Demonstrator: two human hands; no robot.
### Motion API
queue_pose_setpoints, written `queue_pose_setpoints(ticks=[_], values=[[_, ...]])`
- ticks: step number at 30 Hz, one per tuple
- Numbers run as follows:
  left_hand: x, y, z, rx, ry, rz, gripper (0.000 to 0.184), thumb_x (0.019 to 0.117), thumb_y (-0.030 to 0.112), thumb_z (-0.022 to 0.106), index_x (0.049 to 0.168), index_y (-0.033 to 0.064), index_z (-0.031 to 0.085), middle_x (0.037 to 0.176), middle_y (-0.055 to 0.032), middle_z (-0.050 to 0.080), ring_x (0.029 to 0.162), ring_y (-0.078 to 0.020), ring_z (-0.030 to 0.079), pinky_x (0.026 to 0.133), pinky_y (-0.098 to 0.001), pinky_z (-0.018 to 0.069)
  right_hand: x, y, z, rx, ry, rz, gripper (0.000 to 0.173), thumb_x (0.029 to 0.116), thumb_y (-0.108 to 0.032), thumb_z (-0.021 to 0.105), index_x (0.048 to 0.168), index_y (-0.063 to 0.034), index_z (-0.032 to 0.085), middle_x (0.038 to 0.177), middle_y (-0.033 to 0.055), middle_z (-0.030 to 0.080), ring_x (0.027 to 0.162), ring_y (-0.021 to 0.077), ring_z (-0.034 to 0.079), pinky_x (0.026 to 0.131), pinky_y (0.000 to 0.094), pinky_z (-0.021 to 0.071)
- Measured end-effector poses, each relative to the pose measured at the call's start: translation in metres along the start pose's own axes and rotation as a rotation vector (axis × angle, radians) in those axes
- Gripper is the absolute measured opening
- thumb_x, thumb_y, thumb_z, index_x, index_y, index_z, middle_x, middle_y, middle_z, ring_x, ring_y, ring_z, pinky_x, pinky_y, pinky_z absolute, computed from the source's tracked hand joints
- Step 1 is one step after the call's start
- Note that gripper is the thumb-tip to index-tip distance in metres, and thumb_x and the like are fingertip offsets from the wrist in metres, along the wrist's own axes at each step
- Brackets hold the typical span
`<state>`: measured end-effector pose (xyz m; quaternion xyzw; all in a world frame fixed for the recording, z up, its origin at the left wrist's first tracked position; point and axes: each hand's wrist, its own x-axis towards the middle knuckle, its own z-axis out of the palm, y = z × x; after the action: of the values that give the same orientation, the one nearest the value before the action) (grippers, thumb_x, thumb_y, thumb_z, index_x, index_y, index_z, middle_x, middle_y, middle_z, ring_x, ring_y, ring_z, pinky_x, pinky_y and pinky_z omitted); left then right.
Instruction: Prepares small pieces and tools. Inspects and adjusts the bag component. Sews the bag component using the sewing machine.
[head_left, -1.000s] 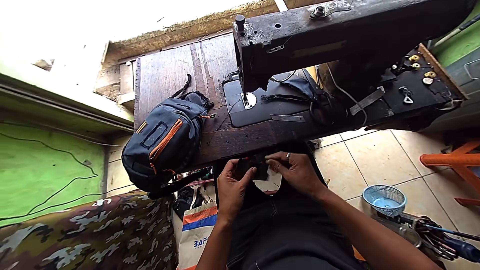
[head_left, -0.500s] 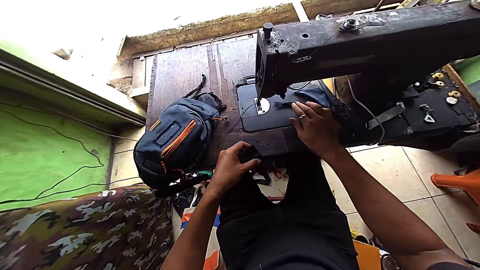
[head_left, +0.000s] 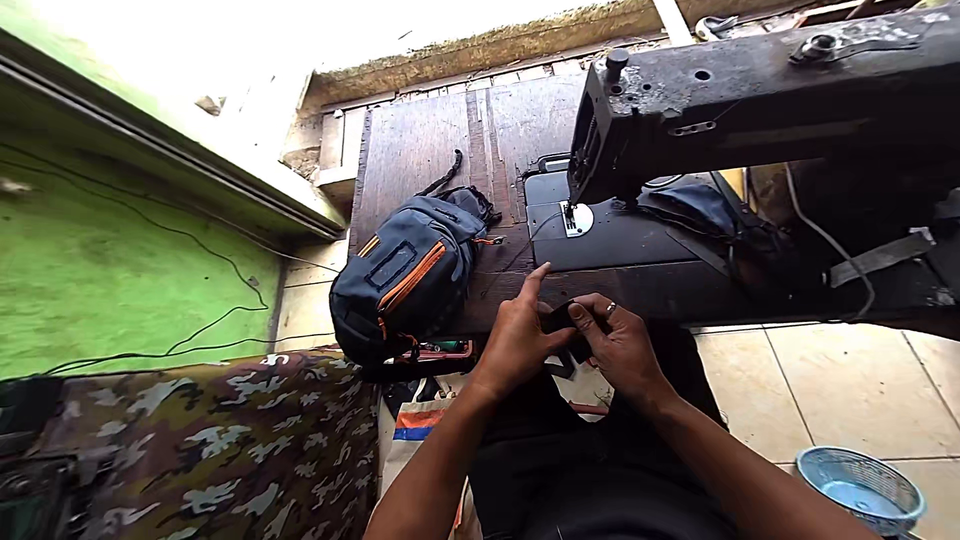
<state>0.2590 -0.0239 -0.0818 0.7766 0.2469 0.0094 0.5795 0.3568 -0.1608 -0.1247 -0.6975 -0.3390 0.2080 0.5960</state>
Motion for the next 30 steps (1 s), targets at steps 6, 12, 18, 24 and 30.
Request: queue_pose_setpoints(ticks=[6, 12, 18, 24, 30], values=[[-0.007, 0.006, 0.002, 0.106, 0.042, 0.083, 0.07, 0.0883, 0.016, 0.077, 0.15, 0.002, 0.046, 0.082, -0.0068, 0.073, 0.071, -0.0109, 0.069, 0.074, -0.0299, 0.0587, 0.004, 0.001, 0.006, -0.292, 0.14, -0.293, 0.028, 0.1027, -0.024, 0.06, 0.095, -0.0013, 0.073, 0.085, 0.0055, 0.069, 0.08, 0.002, 0.064, 0.076, 0.0132, 0.0516], [0.001, 0.025, -0.091, 0.548, 0.169, 0.361, 0.036, 0.0979, 0.029, 0.07, 0.126, 0.006, 0.068, 0.097, -0.004, 0.076, 0.084, -0.0143, 0.074, 0.078, -0.0387, 0.0631, 0.027, 0.002, -0.011, -0.219, 0.043, -0.154, 0.026, 0.1025, -0.026, 0.06, 0.097, -0.0053, 0.074, 0.087, 0.0002, 0.071, 0.08, -0.0037, 0.063, 0.076, 0.0131, 0.0515], [0.098, 0.025, -0.23, 0.934, 0.02, 0.06, 0.037, 0.1087, 0.033, 0.051, 0.12, 0.0043, 0.071, 0.117, -0.0212, 0.071, 0.114, -0.04, 0.065, 0.1, -0.0636, 0.0438, 0.04, 0.002, -0.015, -0.156, -0.072, 0.035, 0.021, 0.1032, -0.028, 0.061, 0.101, -0.011, 0.073, 0.085, -0.0045, 0.069, 0.075, -0.0038, 0.062, 0.071, 0.0163, 0.0521], [0.136, 0.023, -0.241, 0.942, -0.331, 0.065, 0.022, 0.0995, 0.027, 0.069, 0.1, 0.0059, 0.073, 0.085, -0.0106, 0.07, 0.082, -0.0255, 0.066, 0.079, -0.054, 0.0502, 0.036, 0.009, -0.024, -0.119, -0.146, 0.025, 0.025, 0.1031, -0.03, 0.061, 0.099, -0.0097, 0.074, 0.087, -0.005, 0.07, 0.077, -0.0068, 0.062, 0.072, 0.0111, 0.0507], [0.082, 0.045, -0.236, 0.579, -0.201, 0.316, 0.014, 0.097, 0.026, 0.067, 0.099, 0.0117, 0.07, 0.083, 0.0044, 0.069, 0.078, -0.0032, 0.065, 0.074, -0.0258, 0.0545, 0.043, -0.018, -0.04, 0.146, -0.329, -0.048, 0.016, 0.1021, -0.025, 0.064, 0.1, -0.0106, 0.072, 0.085, -0.0095, 0.069, 0.076, -0.0062, 0.063, 0.072, 0.0117, 0.0528]])
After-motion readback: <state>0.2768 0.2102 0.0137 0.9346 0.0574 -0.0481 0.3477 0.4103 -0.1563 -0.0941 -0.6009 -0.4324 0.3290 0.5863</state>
